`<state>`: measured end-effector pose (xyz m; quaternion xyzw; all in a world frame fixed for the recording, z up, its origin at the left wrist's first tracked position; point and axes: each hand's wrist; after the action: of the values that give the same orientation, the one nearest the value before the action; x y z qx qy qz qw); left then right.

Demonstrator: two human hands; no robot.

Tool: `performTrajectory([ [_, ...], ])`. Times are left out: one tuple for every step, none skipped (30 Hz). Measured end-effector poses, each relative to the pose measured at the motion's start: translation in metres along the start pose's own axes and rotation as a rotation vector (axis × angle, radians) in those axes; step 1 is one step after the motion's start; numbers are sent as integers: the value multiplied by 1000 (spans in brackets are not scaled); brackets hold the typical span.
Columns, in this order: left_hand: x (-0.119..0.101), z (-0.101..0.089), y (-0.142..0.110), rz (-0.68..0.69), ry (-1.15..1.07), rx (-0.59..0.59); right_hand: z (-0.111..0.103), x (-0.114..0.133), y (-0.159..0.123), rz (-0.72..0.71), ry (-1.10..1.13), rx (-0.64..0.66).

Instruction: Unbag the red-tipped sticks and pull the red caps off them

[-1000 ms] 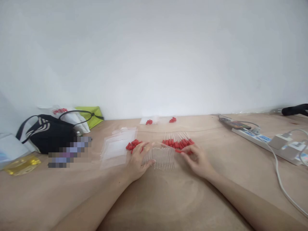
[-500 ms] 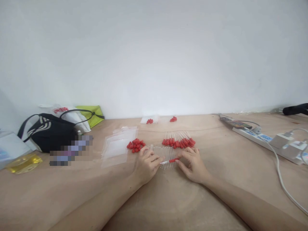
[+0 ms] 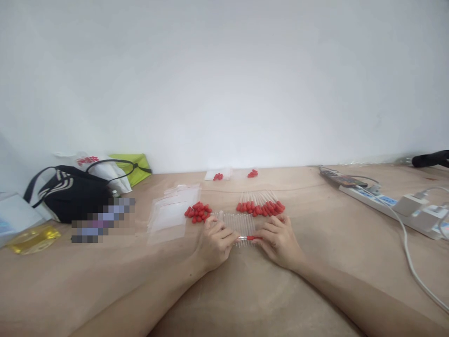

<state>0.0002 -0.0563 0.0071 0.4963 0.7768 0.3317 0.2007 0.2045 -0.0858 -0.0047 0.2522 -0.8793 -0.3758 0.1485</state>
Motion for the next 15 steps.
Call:
performTrajectory([
  [0, 0, 0, 0, -4, 1, 0, 0, -1, -11, -3, 1],
  [-1, -1, -1, -1, -7, 0, 0, 0, -1, -21, -2, 2],
  [-1, -1, -1, -1, -12, 0, -1, 0, -1, -32, 0, 2],
  [-1, -1, -1, -2, -17, -1, -1, 0, -1, -41, 3, 5],
  [-2, -1, -1, -3, -24, -1, -2, 1, -1, -48, 5, 12],
  [-2, -1, -1, -2, -31, -1, -2, 2, -1, -54, 5, 19],
  [-2, 0, -1, 0, -38, -1, -3, 3, 0, -59, 6, 25],
  [-2, 0, -1, 2, -43, -1, -3, 3, 0, -65, 7, 31],
  [-1, -1, -1, 6, -48, 0, -4, 3, 0, -72, 7, 36],
  [0, -2, -2, 9, -52, 2, -5, 3, -1, -79, 6, 40],
  [2, -3, -3, 7, -57, -1, -6, 1, -2, -83, -3, 38],
  [4, -5, -4, -2, -60, -8, -7, -1, -3, -76, -21, 34],
  [6, -8, -5, -18, -61, -18, -8, -4, -4, -56, -46, 26],
  [8, -10, -7, -41, -59, -37, -9, -8, -6, -20, -69, 16],
  [10, -12, -8, -69, -51, -43, -10, -11, -7, 22, -78, 7],
])
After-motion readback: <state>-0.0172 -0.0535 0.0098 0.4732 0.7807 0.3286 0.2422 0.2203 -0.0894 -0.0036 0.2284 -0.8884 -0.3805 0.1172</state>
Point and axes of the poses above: each hand's wrist, its own y-axis towards the middle knuckle, its own z-axis out of the palm, x = y × z, and after that the axes turned 12 degrees about -y, right-handed
